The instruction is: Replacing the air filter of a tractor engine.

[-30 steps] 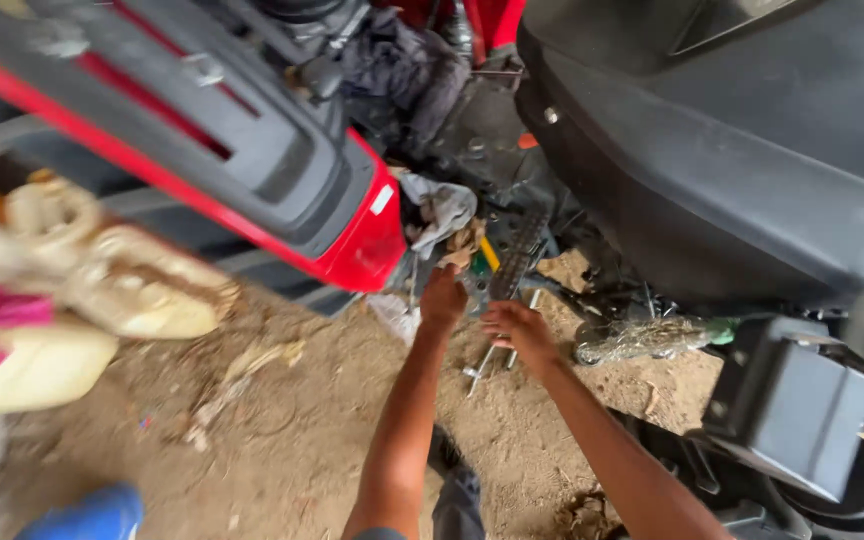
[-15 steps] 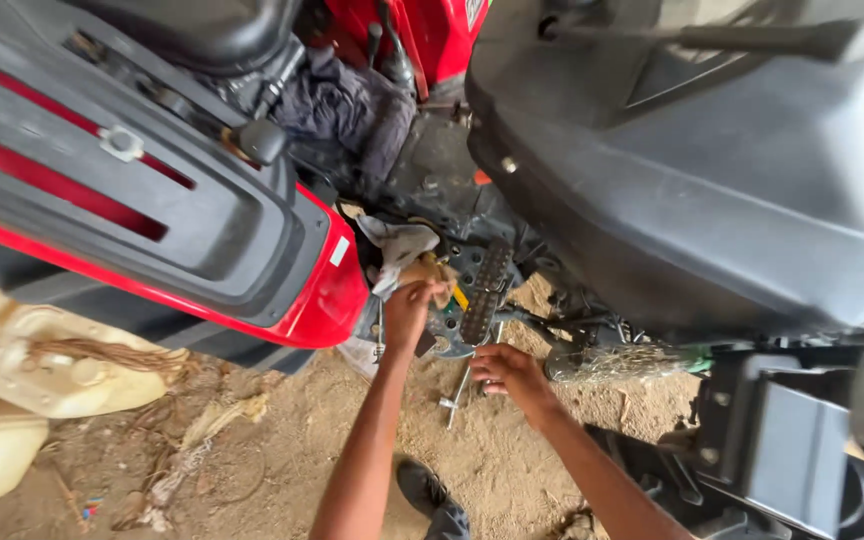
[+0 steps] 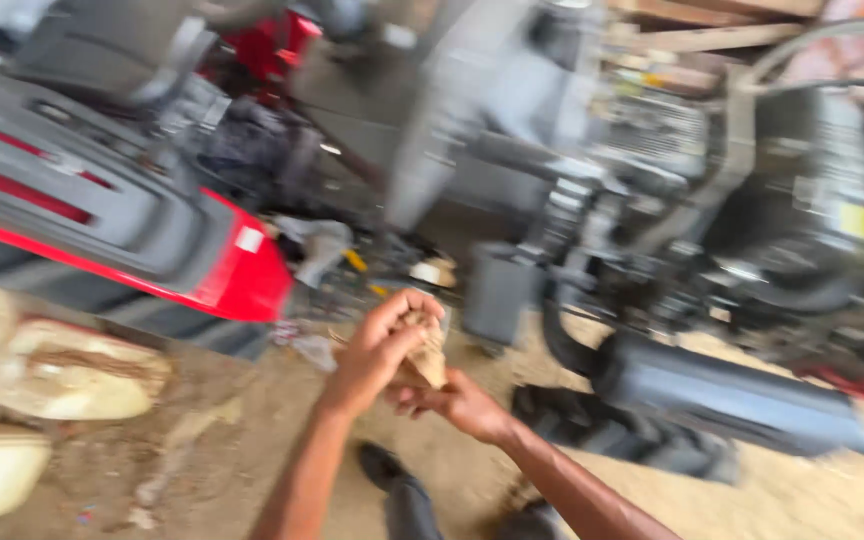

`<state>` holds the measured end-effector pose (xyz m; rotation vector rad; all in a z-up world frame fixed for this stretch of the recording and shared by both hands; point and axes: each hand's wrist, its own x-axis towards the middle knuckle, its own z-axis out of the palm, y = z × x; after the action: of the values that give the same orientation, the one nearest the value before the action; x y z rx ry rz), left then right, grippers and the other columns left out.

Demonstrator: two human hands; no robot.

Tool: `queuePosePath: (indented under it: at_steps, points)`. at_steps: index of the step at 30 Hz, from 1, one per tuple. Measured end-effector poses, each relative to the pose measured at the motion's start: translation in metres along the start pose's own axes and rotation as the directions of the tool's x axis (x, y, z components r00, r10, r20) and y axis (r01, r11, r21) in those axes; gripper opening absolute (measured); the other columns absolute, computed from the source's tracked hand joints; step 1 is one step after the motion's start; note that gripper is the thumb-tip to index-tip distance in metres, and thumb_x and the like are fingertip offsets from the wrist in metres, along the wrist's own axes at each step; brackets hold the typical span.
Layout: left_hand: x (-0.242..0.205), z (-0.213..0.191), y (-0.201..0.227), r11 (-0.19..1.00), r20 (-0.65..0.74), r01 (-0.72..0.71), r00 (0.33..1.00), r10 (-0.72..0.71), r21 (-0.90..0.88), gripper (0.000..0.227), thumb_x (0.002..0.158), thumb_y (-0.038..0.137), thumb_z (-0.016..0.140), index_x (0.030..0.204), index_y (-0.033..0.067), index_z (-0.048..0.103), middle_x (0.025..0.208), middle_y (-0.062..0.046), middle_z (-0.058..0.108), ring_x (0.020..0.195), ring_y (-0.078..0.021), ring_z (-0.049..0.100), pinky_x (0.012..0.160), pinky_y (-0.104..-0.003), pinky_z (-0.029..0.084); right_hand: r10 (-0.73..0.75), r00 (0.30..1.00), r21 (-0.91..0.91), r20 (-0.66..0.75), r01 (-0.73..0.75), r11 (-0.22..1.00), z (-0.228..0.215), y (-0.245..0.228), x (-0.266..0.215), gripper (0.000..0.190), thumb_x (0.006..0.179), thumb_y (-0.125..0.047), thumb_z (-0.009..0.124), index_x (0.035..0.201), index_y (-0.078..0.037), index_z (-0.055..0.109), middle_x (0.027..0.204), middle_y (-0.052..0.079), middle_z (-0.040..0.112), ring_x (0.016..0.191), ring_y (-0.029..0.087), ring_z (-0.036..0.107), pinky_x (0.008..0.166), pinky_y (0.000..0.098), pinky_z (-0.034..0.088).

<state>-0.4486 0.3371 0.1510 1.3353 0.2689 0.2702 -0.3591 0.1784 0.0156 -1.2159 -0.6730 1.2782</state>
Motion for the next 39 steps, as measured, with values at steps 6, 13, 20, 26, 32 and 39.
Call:
queuePosePath:
  at_steps: [6,13,20,26,32,39]
  points:
    - [0.023,0.184,-0.013,0.942,0.249,-0.259,0.947,0.204,0.213,0.03,0.099,0.01,0.054,0.123,-0.0002,0.069,0.12,-0.008,0.072,0.112,-0.0161,0.07,0.096,-0.028,0.057,-0.006,0.991,-0.321,-0.131,-0.037,0.946,-0.093,-0.064,-0.175,0.037,0.099,-0.023,0.066,0.128,0.0,0.066,0.111,0.009,0.075,0.097,0.02,0.071,0.084,0.0369,0.059]
    - [0.064,0.33,-0.042,0.812,0.333,-0.41,0.899,0.284,0.416,0.031,0.1,0.008,0.061,0.13,-0.0004,0.067,0.123,-0.011,0.07,0.112,-0.022,0.069,0.094,-0.031,0.053,-0.268,0.746,-0.448,-0.609,-0.045,0.893,-0.193,-0.07,-0.293,0.062,0.081,-0.025,0.078,0.131,-0.003,0.049,0.101,0.007,0.068,0.093,0.018,0.071,0.079,0.0343,0.062]
    - [0.104,0.37,-0.054,0.875,0.188,-0.328,0.942,0.276,0.357,0.029,0.097,0.005,0.063,0.126,0.0047,0.07,0.109,-0.008,0.072,0.095,-0.0187,0.072,0.082,-0.03,0.057,-0.227,0.417,-0.219,-0.88,0.068,0.973,-0.253,-0.091,-0.311,0.026,0.097,-0.024,0.065,0.109,-0.003,0.072,0.093,0.012,0.075,0.08,0.018,0.067,0.068,0.0324,0.057]
    - [0.165,0.364,-0.079,0.79,0.264,-0.401,0.914,0.308,0.464,0.032,0.094,0.003,0.065,0.126,0.0037,0.067,0.101,-0.01,0.068,0.088,-0.0216,0.068,0.076,-0.032,0.054,-0.169,0.191,-0.064,-0.967,0.46,0.885,-0.337,-0.068,-0.273,0.024,0.102,-0.021,0.06,0.112,-0.002,0.07,0.103,0.009,0.074,0.089,0.015,0.07,0.077,0.0328,0.059]
    - [0.241,0.346,-0.104,0.772,0.361,-0.402,0.902,0.239,0.492,0.015,0.089,0.008,0.072,0.102,0.0017,0.067,0.085,-0.011,0.063,0.075,-0.0219,0.063,0.069,-0.035,0.052,-0.099,0.123,0.036,-0.987,0.784,0.619,-0.384,-0.075,-0.223,0.02,0.107,-0.017,0.058,0.119,-0.001,0.063,0.105,0.009,0.071,0.094,0.02,0.069,0.084,0.0385,0.059]
    - [0.288,0.335,-0.111,0.803,0.318,-0.239,0.946,0.066,0.545,0.015,0.092,0.015,0.071,0.099,0.0031,0.066,0.075,-0.009,0.067,0.065,-0.0215,0.065,0.061,-0.036,0.051,-0.2,0.151,-0.111,-0.968,0.455,0.884,-0.399,-0.064,-0.145,0.037,0.104,-0.018,0.054,0.136,0.0,0.058,0.125,0.011,0.065,0.112,0.023,0.061,0.098,0.0399,0.051]
